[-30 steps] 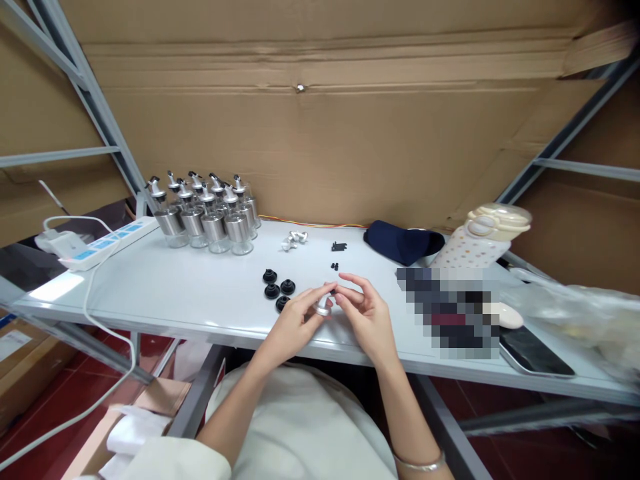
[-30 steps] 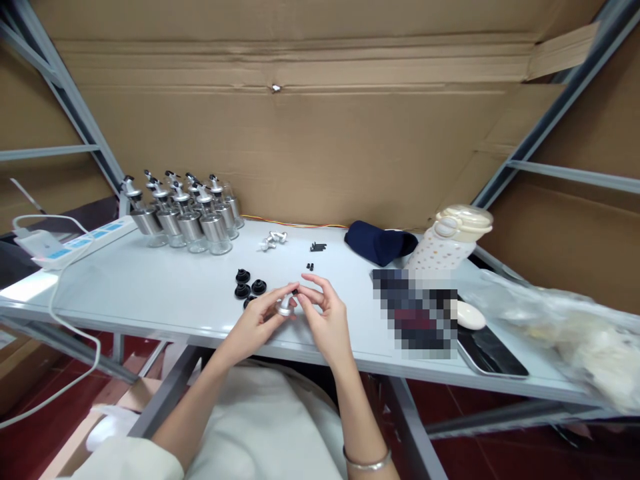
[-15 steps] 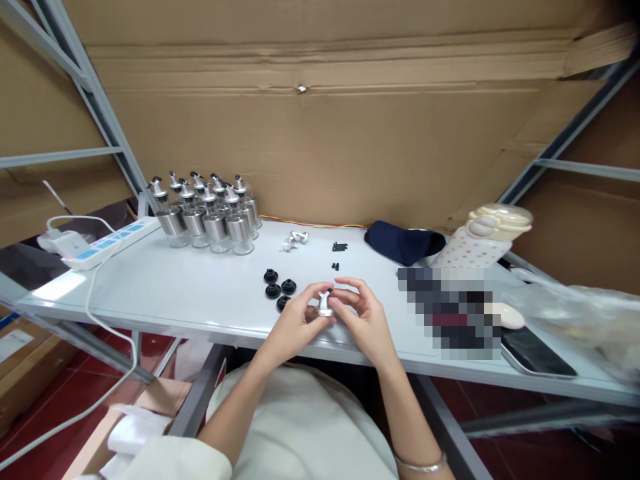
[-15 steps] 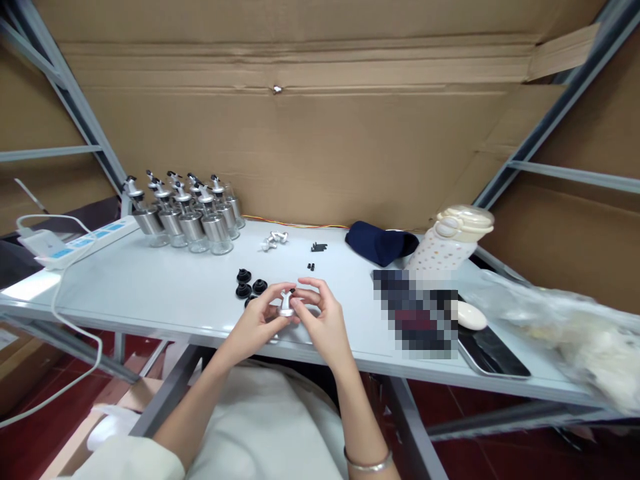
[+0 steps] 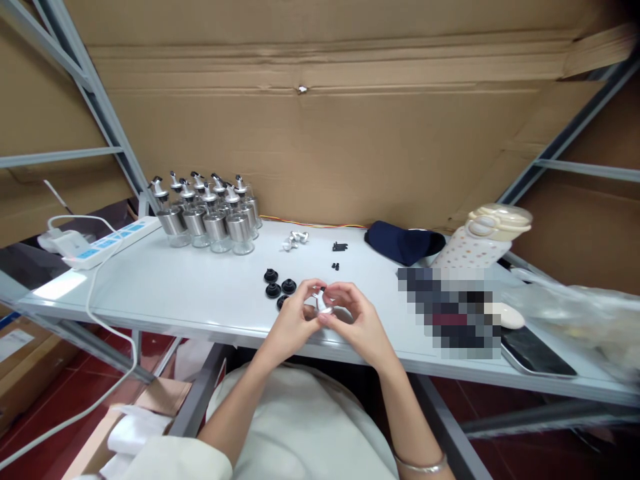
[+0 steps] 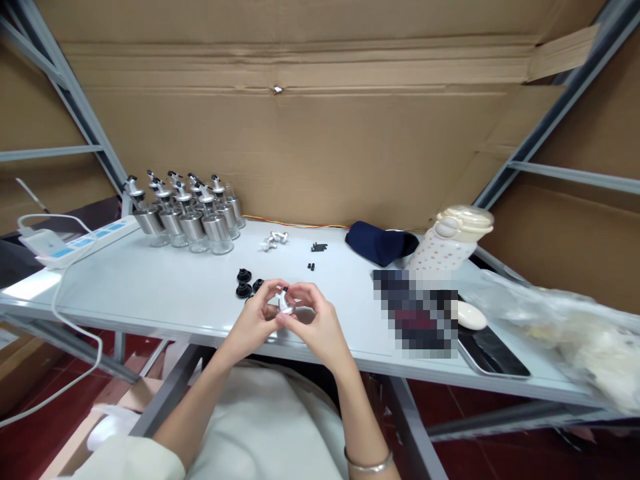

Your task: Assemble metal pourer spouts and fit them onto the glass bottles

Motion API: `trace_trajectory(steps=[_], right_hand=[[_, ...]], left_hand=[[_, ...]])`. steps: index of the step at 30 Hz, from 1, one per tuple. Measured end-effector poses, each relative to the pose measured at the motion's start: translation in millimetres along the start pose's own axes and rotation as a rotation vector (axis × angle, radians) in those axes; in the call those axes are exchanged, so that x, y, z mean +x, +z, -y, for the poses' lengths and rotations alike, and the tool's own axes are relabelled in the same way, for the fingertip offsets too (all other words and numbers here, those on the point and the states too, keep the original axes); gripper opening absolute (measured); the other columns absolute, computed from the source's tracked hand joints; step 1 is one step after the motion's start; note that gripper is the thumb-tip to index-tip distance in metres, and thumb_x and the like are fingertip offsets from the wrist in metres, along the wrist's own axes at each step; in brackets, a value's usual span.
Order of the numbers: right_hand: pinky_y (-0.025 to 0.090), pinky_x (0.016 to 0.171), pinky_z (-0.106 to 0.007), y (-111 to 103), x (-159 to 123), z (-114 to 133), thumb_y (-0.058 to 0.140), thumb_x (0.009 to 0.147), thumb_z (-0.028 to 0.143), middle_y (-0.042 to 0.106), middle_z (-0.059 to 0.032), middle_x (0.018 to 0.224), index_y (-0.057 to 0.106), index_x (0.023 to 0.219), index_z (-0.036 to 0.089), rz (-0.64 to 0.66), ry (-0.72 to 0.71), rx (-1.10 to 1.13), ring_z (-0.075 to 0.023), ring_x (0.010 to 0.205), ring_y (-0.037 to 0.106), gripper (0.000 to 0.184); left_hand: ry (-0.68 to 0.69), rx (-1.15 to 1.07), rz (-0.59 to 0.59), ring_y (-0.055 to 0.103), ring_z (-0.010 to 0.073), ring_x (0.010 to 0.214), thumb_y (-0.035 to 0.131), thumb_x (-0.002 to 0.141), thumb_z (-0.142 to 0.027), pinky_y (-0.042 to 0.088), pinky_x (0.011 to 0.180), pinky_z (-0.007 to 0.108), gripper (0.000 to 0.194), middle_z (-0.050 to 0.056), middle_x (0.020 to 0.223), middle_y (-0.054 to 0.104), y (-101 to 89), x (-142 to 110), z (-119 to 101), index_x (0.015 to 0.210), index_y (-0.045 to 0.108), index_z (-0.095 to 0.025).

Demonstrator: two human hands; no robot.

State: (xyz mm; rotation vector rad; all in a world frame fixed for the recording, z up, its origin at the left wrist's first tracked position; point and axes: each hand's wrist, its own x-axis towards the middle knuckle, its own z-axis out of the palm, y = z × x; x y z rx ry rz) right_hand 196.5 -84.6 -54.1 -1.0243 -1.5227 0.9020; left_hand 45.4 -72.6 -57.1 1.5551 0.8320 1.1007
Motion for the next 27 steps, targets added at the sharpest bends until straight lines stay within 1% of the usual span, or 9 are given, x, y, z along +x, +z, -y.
trace_trajectory(steps=[7, 11, 14, 16, 19, 22, 24, 27], right_hand=[[0.052, 0.088, -0.035, 0.8, 0.3, -5.7, 0.076, 0.068, 0.028, 0.069, -0.004, 0.095, 0.057, 0.099, 0.023, 0.012, 0.036, 0.093, -0.0206, 0.095, 0.066, 0.036], [0.053, 0.089, -0.036, 1.8, 0.6, -6.0, 0.076, 0.067, 0.027, 0.07, -0.0042, 0.097, 0.058, 0.098, 0.023, 0.006, 0.058, 0.132, -0.0209, 0.095, 0.067, 0.036], [0.053, 0.088, -0.036, 2.2, 0.5, -5.5, 0.076, 0.068, 0.028, 0.071, -0.0051, 0.1, 0.057, 0.099, 0.024, -0.002, 0.076, 0.143, -0.0214, 0.098, 0.067, 0.037], [0.053, 0.088, -0.036, 1.9, 0.3, -5.0, 0.075, 0.069, 0.029, 0.071, -0.0055, 0.102, 0.056, 0.102, 0.025, 0.0, 0.077, 0.136, -0.0215, 0.098, 0.067, 0.038], [0.052, 0.088, -0.037, 1.1, 0.2, -4.7, 0.073, 0.073, 0.031, 0.072, -0.0058, 0.102, 0.056, 0.108, 0.025, 0.001, 0.058, 0.098, -0.021, 0.095, 0.068, 0.039], [0.052, 0.089, -0.037, 0.3, 0.8, -4.9, 0.071, 0.076, 0.032, 0.071, -0.006, 0.106, 0.058, 0.11, 0.025, -0.029, 0.011, 0.065, -0.021, 0.097, 0.067, 0.037], [0.052, 0.089, -0.037, 0.1, 1.4, -5.2, 0.069, 0.077, 0.031, 0.071, -0.0059, 0.108, 0.063, 0.107, 0.025, -0.041, -0.026, 0.045, -0.0213, 0.099, 0.067, 0.031], [0.051, 0.093, -0.039, -0.1, 1.8, -5.6, 0.066, 0.08, 0.031, 0.072, -0.006, 0.107, 0.07, 0.095, 0.025, -0.044, -0.053, 0.007, -0.0233, 0.104, 0.066, 0.017]], left_hand=[[-0.016, 0.004, -0.002, 0.054, 0.0038, 0.06, 0.067, 0.077, -0.02, 0.038, 0.052, 0.016, 0.039, 0.007, 0.117, 0.056, -0.4, 0.3, 3.9, 0.11, 0.046, -0.02], [-0.004, 0.009, 0.007, 0.055, 0.0053, 0.061, 0.069, 0.078, -0.025, 0.039, 0.054, 0.017, 0.041, 0.008, 0.116, 0.057, -0.7, 0.5, 3.9, 0.111, 0.046, -0.02], [0.01, 0.038, -0.004, 0.055, 0.005, 0.059, 0.068, 0.078, -0.024, 0.038, 0.053, 0.017, 0.039, 0.006, 0.113, 0.058, -0.4, 1.5, 3.4, 0.11, 0.048, -0.02], [0.009, 0.033, -0.017, 0.055, 0.0044, 0.057, 0.067, 0.078, -0.022, 0.039, 0.053, 0.017, 0.042, 0.003, 0.106, 0.058, 0.0, 1.9, 3.6, 0.114, 0.047, -0.021], [0.005, -0.021, -0.036, 0.062, 0.0072, 0.065, 0.067, 0.078, -0.021, 0.045, 0.063, 0.019, 0.053, 0.001, 0.1, 0.057, 0.6, 1.8, 4.3, 0.123, 0.039, -0.024], [0.032, 0.005, -0.055, 0.067, 0.011, 0.078, 0.068, 0.078, -0.022, 0.049, 0.075, 0.023, 0.057, 0.004, 0.106, 0.058, 1.6, 0.7, 4.0, 0.126, 0.037, -0.024], [0.048, 0.04, -0.067, 0.068, 0.012, 0.082, 0.067, 0.078, -0.021, 0.05, 0.079, 0.025, 0.056, 0.006, 0.112, 0.058, 2.4, 0.0, 3.0, 0.125, 0.038, -0.024], [0.059, 0.075, -0.061, 0.068, 0.0128, 0.087, 0.063, 0.078, -0.016, 0.05, 0.083, 0.026, 0.049, 0.008, 0.119, 0.056, 3.3, -0.5, 1.6, 0.122, 0.041, -0.023]])
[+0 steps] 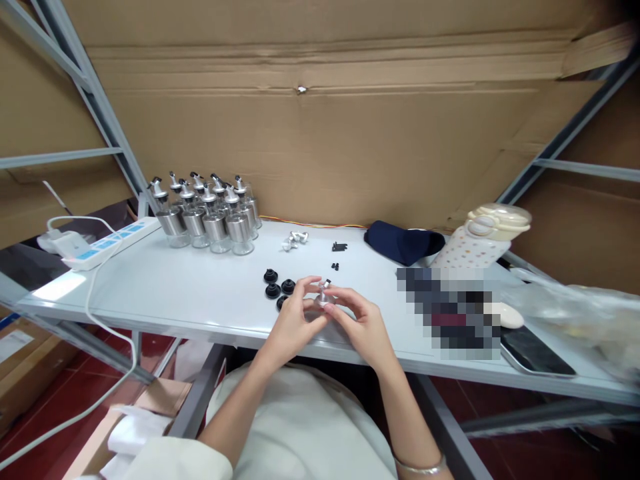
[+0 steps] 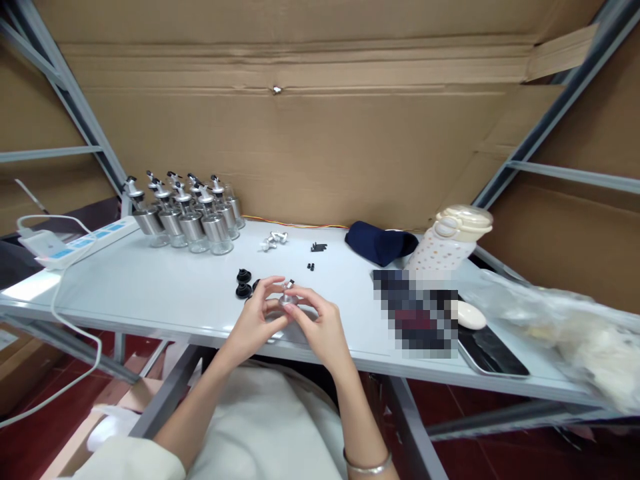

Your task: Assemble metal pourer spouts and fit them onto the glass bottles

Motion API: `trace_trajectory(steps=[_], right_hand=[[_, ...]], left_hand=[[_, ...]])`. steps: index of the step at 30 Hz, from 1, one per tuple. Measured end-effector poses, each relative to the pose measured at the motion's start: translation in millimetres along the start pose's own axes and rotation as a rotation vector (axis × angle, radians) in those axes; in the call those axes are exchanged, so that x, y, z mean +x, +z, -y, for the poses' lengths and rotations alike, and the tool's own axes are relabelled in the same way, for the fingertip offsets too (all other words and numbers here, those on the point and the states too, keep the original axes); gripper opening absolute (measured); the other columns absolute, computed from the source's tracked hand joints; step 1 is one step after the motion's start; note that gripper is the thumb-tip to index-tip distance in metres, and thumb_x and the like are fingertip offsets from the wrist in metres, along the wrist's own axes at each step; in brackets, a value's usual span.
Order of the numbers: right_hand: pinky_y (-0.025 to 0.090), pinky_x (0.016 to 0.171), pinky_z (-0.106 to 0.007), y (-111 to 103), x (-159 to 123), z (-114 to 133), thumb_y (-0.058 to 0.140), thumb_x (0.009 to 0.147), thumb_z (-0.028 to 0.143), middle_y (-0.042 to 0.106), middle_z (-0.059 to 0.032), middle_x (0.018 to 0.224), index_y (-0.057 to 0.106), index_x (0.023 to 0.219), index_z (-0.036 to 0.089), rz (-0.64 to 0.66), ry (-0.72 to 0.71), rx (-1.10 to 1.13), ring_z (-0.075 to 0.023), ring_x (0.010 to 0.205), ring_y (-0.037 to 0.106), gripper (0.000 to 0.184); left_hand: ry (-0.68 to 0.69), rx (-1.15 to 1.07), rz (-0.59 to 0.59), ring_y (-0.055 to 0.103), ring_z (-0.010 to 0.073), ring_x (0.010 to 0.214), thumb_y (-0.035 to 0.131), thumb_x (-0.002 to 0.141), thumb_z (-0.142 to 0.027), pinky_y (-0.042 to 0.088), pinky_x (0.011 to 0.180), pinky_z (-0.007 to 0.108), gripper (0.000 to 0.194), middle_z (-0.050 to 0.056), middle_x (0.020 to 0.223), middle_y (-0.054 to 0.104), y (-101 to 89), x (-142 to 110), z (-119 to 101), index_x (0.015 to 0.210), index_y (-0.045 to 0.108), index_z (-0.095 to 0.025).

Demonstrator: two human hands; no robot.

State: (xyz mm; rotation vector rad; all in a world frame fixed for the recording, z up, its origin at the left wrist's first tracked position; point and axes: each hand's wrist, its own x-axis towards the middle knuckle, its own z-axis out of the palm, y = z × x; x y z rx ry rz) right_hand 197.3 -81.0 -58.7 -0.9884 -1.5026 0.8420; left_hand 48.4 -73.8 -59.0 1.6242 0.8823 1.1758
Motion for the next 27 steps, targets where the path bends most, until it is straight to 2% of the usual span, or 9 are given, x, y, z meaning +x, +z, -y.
trace_trajectory(steps=[4, 12, 16, 18, 21, 24, 27], right_hand=[[0.046, 0.099, -0.042, -0.4, -0.3, -0.7, 0.066, 0.078, 0.029, 0.073, -0.0067, 0.103, 0.073, 0.084, 0.024, -0.046, -0.021, -0.029, -0.0261, 0.111, 0.063, 0.01], [0.049, 0.094, -0.042, -1.2, -0.4, -2.2, 0.07, 0.075, 0.029, 0.073, -0.0067, 0.099, 0.071, 0.091, 0.023, -0.156, -0.021, 0.011, -0.0245, 0.099, 0.065, 0.017], [0.051, 0.088, -0.039, -0.6, -0.6, -3.1, 0.072, 0.074, 0.028, 0.071, -0.0053, 0.099, 0.068, 0.097, 0.024, -0.182, -0.043, 0.056, -0.0218, 0.092, 0.065, 0.024], [0.052, 0.087, -0.039, 0.1, -0.7, -2.6, 0.075, 0.071, 0.026, 0.071, -0.0043, 0.098, 0.065, 0.104, 0.025, -0.177, -0.054, 0.112, -0.0209, 0.09, 0.066, 0.034], [0.053, 0.083, -0.038, 0.4, -0.7, -0.2, 0.075, 0.071, 0.025, 0.071, -0.0026, 0.087, 0.06, 0.111, 0.024, -0.209, -0.062, 0.159, -0.0199, 0.083, 0.067, 0.043], [0.052, 0.074, -0.034, -0.2, -0.3, 2.2, 0.071, 0.075, 0.028, 0.07, -0.0032, 0.084, 0.065, 0.102, 0.023, -0.233, -0.055, 0.08, -0.0182, 0.074, 0.064, 0.028], [0.05, 0.071, -0.033, -0.3, 0.3, 2.4, 0.068, 0.077, 0.032, 0.069, -0.0039, 0.082, 0.07, 0.089, 0.021, -0.191, -0.021, -0.017, -0.0167, 0.068, 0.061, 0.016]], left_hand=[[0.01, 0.014, 0.017, 0.069, 0.014, 0.091, 0.061, 0.078, -0.012, 0.051, 0.087, 0.028, 0.047, 0.009, 0.124, 0.057, 0.8, 0.7, 0.3, 0.121, 0.045, -0.023], [0.009, 0.025, 0.058, 0.067, 0.0183, 0.103, 0.059, 0.081, -0.012, 0.051, 0.094, 0.034, 0.059, 0.013, 0.135, 0.052, 3.6, -2.5, -2.0, 0.134, 0.035, -0.024], [0.066, 0.146, 0.1, 0.055, 0.0225, 0.122, 0.061, 0.085, -0.021, 0.045, 0.102, 0.037, 0.057, 0.011, 0.14, 0.049, 0.0, -8.8, -7.1, 0.136, 0.036, -0.025], [0.095, 0.206, 0.061, 0.051, 0.0228, 0.125, 0.059, 0.088, -0.026, 0.044, 0.103, 0.037, 0.049, 0.01, 0.137, 0.052, -4.6, -11.1, -11.0, 0.133, 0.041, -0.024], [0.131, 0.309, -0.068, 0.058, 0.0217, 0.113, 0.055, 0.09, -0.025, 0.049, 0.094, 0.034, 0.036, 0.01, 0.13, 0.056, -16.2, -12.5, -16.2, 0.125, 0.05, -0.022], [0.203, 0.473, -0.169, 0.058, 0.0221, 0.11, 0.049, 0.089, -0.016, 0.048, 0.095, 0.036, 0.03, 0.01, 0.122, 0.06, -33.4, -13.0, -16.4, 0.117, 0.057, -0.021], [0.174, 0.623, -0.115, 0.055, 0.0229, 0.114, 0.046, 0.088, -0.011, 0.044, 0.101, 0.04, 0.035, 0.009, 0.117, 0.062, -50.5, -14.6, -10.6, 0.117, 0.06, -0.021]])
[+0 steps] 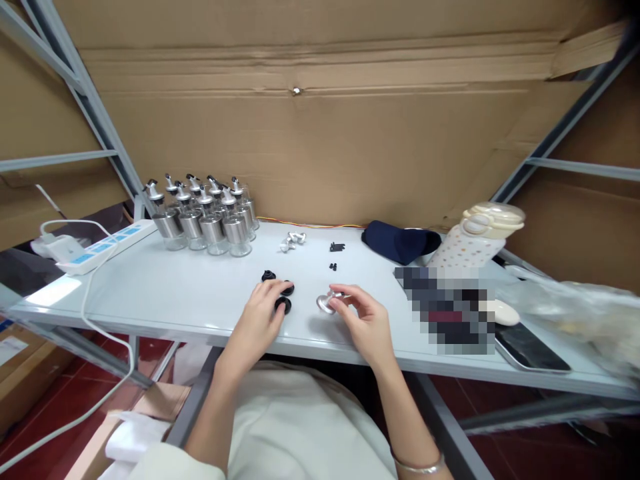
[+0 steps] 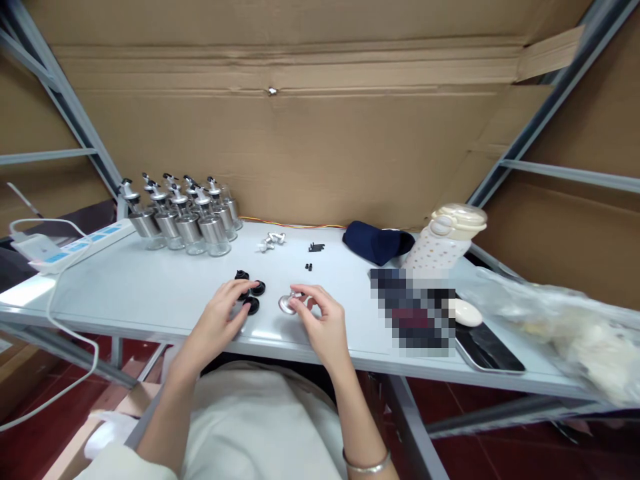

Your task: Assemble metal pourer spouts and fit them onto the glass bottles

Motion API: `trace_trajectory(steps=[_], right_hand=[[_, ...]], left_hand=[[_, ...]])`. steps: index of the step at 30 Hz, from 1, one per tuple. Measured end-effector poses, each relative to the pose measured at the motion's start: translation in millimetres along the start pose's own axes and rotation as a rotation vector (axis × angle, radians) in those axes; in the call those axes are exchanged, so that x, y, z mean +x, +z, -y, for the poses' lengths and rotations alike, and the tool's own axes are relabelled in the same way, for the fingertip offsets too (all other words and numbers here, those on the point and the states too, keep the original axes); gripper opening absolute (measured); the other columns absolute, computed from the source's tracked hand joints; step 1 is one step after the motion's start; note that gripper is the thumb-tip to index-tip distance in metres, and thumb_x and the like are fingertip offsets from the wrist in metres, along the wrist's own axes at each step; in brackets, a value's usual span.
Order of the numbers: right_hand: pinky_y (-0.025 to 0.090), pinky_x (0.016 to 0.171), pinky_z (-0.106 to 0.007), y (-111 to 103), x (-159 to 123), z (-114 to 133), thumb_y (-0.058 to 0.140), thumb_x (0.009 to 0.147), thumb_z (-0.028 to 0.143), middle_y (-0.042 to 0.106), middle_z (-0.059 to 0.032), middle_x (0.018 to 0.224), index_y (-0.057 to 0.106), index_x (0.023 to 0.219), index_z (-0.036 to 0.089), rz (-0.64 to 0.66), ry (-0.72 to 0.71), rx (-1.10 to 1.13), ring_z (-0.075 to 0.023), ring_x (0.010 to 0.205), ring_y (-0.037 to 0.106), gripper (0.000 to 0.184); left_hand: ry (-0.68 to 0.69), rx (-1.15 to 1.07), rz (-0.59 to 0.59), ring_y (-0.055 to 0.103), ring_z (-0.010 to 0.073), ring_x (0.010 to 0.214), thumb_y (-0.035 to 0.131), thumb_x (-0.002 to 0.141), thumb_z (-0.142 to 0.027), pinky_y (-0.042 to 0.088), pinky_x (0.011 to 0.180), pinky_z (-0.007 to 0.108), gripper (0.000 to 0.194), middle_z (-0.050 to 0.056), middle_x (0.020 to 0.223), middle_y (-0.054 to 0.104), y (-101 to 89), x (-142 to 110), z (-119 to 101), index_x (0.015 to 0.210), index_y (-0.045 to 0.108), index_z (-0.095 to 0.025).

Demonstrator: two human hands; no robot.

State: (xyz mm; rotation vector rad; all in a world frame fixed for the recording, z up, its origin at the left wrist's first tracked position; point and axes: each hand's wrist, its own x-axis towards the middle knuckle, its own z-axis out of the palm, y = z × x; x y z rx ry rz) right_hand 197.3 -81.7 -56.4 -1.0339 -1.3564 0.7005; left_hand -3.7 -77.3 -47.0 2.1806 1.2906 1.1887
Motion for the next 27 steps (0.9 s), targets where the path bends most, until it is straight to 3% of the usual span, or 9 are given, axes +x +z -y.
trace_trajectory(steps=[5, 7, 10, 15, 22, 27], right_hand=[[0.053, 0.071, -0.032, 1.5, 1.0, -3.3, 0.067, 0.078, 0.035, 0.066, -0.003, 0.083, 0.066, 0.102, 0.021, -0.036, 0.037, 0.086, -0.0168, 0.072, 0.063, 0.028], [0.053, 0.069, -0.031, 1.3, 1.4, -2.7, 0.064, 0.081, 0.036, 0.065, -0.0031, 0.086, 0.065, 0.106, 0.022, -0.063, 0.005, 0.093, -0.0158, 0.072, 0.063, 0.029], [0.051, 0.069, -0.03, -0.2, 1.2, 1.0, 0.062, 0.085, 0.032, 0.063, -0.0032, 0.085, 0.067, 0.096, 0.021, -0.101, -0.049, 0.049, -0.0147, 0.07, 0.06, 0.017], [0.05, 0.065, -0.03, -1.8, -0.9, 6.1, 0.061, 0.086, 0.029, 0.061, -0.0038, 0.087, 0.067, 0.087, 0.021, -0.096, -0.114, 0.049, -0.0148, 0.069, 0.059, 0.01], [0.05, 0.072, -0.032, -1.4, -0.9, 3.1, 0.061, 0.087, 0.03, 0.064, -0.0053, 0.089, 0.069, 0.086, 0.023, 0.055, -0.138, 0.013, -0.0197, 0.082, 0.06, 0.01], [0.051, 0.075, -0.032, -2.3, -0.5, 2.0, 0.062, 0.086, 0.025, 0.066, -0.0048, 0.088, 0.071, 0.086, 0.025, 0.054, -0.159, 0.028, -0.0199, 0.086, 0.061, 0.009]], left_hand=[[-0.004, -0.043, 0.115, 0.061, 0.0223, 0.1, 0.048, 0.089, -0.013, 0.047, 0.094, 0.038, 0.027, 0.008, 0.105, 0.067, -0.8, 0.6, 7.2, 0.101, 0.07, -0.022], [-0.034, -0.156, 0.075, 0.062, 0.0211, 0.096, 0.053, 0.088, -0.019, 0.05, 0.089, 0.034, 0.023, 0.008, 0.102, 0.067, 5.9, 4.2, 1.4, 0.1, 0.071, -0.022], [-0.163, -0.474, -0.038, 0.065, 0.0178, 0.082, 0.059, 0.085, -0.031, 0.054, 0.077, 0.029, 0.022, 0.007, 0.095, 0.065, 21.3, 11.0, -8.8, 0.098, 0.071, -0.018], [-0.385, -0.895, -0.097, 0.067, 0.0179, 0.063, 0.074, 0.07, -0.049, 0.056, 0.069, 0.033, 0.043, 0.004, 0.068, 0.068, 40.8, 18.2, -16.6, 0.091, 0.067, -0.012], [-0.381, -0.925, -0.07, 0.065, 0.0142, 0.057, 0.077, 0.065, -0.053, 0.055, 0.064, 0.028, 0.045, 0.001, 0.065, 0.067, 40.2, 18.9, -21.4, 0.08, 0.062, -0.014], [-0.373, -0.938, 0.0, 0.067, 0.0163, 0.063, 0.078, 0.065, -0.051, 0.055, 0.069, 0.03, 0.045, 0.004, 0.072, 0.07, 35.4, 15.3, -20.8, 0.085, 0.065, -0.013]])
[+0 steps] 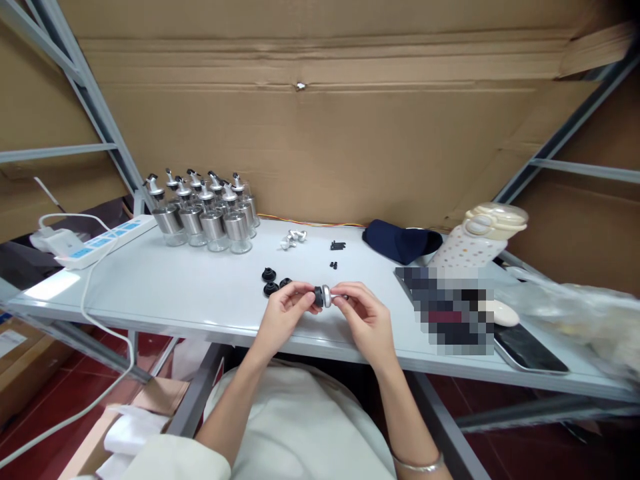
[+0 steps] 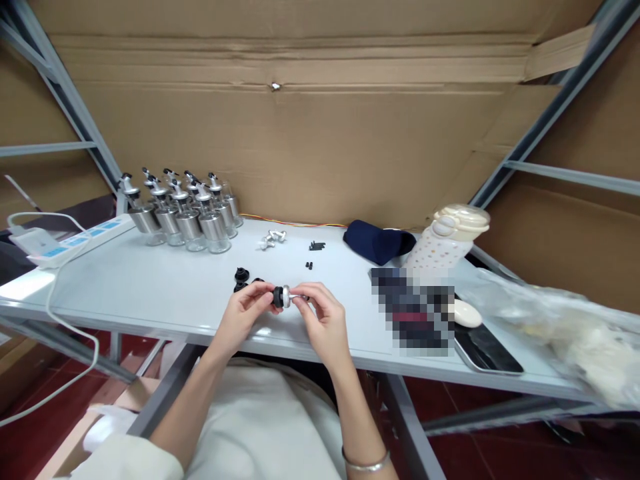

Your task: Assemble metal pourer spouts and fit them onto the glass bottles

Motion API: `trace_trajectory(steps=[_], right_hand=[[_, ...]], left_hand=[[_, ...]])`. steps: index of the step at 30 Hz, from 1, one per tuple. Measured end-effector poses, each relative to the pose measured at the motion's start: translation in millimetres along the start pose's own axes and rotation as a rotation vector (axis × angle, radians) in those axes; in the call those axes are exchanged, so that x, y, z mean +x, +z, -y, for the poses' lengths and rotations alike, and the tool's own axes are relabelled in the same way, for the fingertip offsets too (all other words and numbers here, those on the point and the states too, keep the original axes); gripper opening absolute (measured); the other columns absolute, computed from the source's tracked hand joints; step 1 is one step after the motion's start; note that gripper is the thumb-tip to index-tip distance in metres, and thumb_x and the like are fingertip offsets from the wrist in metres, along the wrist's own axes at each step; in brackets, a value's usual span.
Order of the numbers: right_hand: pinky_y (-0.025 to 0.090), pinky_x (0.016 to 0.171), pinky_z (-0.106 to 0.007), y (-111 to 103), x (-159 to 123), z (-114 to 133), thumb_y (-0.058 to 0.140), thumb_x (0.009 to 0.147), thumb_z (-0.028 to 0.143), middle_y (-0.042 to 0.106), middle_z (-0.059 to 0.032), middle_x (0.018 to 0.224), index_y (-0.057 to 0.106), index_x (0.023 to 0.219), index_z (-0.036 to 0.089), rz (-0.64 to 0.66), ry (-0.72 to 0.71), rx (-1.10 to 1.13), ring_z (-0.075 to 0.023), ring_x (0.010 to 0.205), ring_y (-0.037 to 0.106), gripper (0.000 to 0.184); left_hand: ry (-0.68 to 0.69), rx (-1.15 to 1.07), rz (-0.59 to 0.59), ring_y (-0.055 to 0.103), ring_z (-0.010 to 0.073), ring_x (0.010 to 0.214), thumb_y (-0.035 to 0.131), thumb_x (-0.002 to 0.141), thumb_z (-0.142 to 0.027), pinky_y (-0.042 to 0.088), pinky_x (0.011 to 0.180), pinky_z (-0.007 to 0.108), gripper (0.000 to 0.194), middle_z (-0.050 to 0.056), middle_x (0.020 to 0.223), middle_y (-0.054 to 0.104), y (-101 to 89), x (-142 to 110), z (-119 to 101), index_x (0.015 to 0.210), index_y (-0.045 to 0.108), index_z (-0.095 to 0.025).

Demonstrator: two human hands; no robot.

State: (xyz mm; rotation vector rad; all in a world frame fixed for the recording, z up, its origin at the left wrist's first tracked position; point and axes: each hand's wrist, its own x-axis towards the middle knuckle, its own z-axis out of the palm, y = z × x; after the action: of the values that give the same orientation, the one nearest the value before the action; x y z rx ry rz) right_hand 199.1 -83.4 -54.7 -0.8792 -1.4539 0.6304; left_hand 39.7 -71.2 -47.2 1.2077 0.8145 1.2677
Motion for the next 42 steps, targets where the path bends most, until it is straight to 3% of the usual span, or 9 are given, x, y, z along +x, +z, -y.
trace_trajectory(steps=[11, 16, 22, 26, 29, 31, 34, 38, 42], right_hand=[[0.054, 0.076, -0.034, -1.6, 2.0, 0.1, 0.07, 0.08, 0.027, 0.071, -0.005, 0.087, 0.075, 0.08, 0.026, -0.012, 0.03, 0.08, -0.0205, 0.085, 0.066, 0.005], [0.055, 0.075, -0.034, 0.3, 2.8, -2.5, 0.074, 0.077, 0.035, 0.073, -0.0063, 0.086, 0.074, 0.078, 0.023, 0.008, 0.09, 0.105, -0.0213, 0.084, 0.067, 0.012], [0.057, 0.078, -0.033, -0.5, 4.1, -5.9, 0.073, 0.077, 0.037, 0.074, -0.0058, 0.089, 0.071, 0.083, 0.021, 0.127, 0.145, 0.108, -0.0207, 0.085, 0.07, 0.017], [0.055, 0.085, -0.038, -4.1, 8.6, -3.6, 0.065, 0.085, 0.035, 0.074, -0.0072, 0.094, 0.069, 0.087, 0.021, 0.212, 0.065, -0.101, -0.0229, 0.091, 0.069, 0.015], [0.049, 0.096, -0.043, -15.2, 15.0, 8.1, 0.056, 0.091, 0.035, 0.063, -0.0097, 0.125, 0.071, 0.094, 0.024, 0.269, -0.126, -0.415, -0.0264, 0.115, 0.059, 0.018], [0.048, 0.097, -0.044, -35.0, 21.9, 18.8, 0.054, 0.091, 0.038, 0.047, -0.01, 0.143, 0.07, 0.103, 0.025, 0.27, -0.248, -0.6, -0.0285, 0.125, 0.051, 0.023], [0.047, 0.095, -0.046, -92.8, 34.9, 30.3, 0.05, 0.09, 0.043, 0.055, -0.0128, 0.132, 0.066, 0.106, 0.023, 0.121, -0.325, -0.875, -0.0296, 0.113, 0.059, 0.03], [0.051, 0.065, -0.043, -197.6, 44.8, 21.6, 0.049, 0.077, 0.045, 0.07, -0.0115, 0.097, 0.064, 0.104, 0.028, 0.143, 0.064, -1.302, -0.0309, 0.077, 0.068, 0.036], [0.052, 0.075, -0.047, -261.6, 41.5, -2.1, 0.055, 0.054, 0.052, 0.074, -0.0145, 0.094, 0.066, 0.087, 0.028, 0.253, 0.377, -1.336, -0.0377, 0.087, 0.068, 0.043]], left_hand=[[-0.004, 0.044, 0.002, 0.065, 0.0173, 0.077, 0.078, 0.063, -0.028, 0.051, 0.073, 0.028, 0.027, 0.005, 0.08, 0.071, -4.6, 1.0, 6.0, 0.085, 0.071, -0.014], [0.01, 0.016, -0.01, 0.063, 0.0159, 0.068, 0.076, 0.066, -0.031, 0.051, 0.07, 0.028, 0.028, 0.003, 0.073, 0.068, -3.1, -0.1, 6.9, 0.086, 0.068, -0.013], [0.114, 0.072, 0.008, 0.061, 0.0164, 0.084, 0.073, 0.073, -0.035, 0.048, 0.077, 0.025, 0.025, 0.004, 0.087, 0.063, -3.9, -1.7, 8.4, 0.082, 0.059, -0.016], [0.1, 0.01, 0.067, 0.062, 0.0166, 0.094, 0.073, 0.074, -0.037, 0.049, 0.082, 0.027, 0.03, 0.009, 0.118, 0.056, -2.3, -2.8, 7.9, 0.081, 0.053, -0.016], [0.055, -0.048, 0.065, 0.063, 0.0169, 0.094, 0.074, 0.073, -0.035, 0.05, 0.08, 0.028, 0.031, 0.012, 0.123, 0.056, -1.8, -1.2, 8.6, 0.08, 0.051, -0.016], [0.043, -0.085, 0.01, 0.063, 0.0166, 0.09, 0.076, 0.069, -0.033, 0.051, 0.078, 0.028, 0.032, 0.011, 0.111, 0.062, -2.2, 1.2, 9.5, 0.078, 0.051, -0.016], [0.056, -0.119, -0.075, 0.062, 0.0151, 0.089, 0.079, 0.063, -0.028, 0.05, 0.078, 0.027, 0.033, 0.008, 0.102, 0.062, -2.9, 4.3, 10.4, 0.076, 0.051, -0.015], [0.088, -0.144, -0.125, 0.06, 0.0121, 0.086, 0.079, 0.058, -0.018, 0.05, 0.071, 0.021, 0.038, 0.002, 0.096, 0.055, -2.0, 4.4, 11.1, 0.083, 0.05, -0.018], [0.089, -0.071, -0.107, 0.058, 0.0134, 0.089, 0.078, 0.059, -0.016, 0.049, 0.068, 0.02, 0.043, 0.002, 0.099, 0.051, -1.8, 3.2, 13.3, 0.096, 0.056, -0.019]])
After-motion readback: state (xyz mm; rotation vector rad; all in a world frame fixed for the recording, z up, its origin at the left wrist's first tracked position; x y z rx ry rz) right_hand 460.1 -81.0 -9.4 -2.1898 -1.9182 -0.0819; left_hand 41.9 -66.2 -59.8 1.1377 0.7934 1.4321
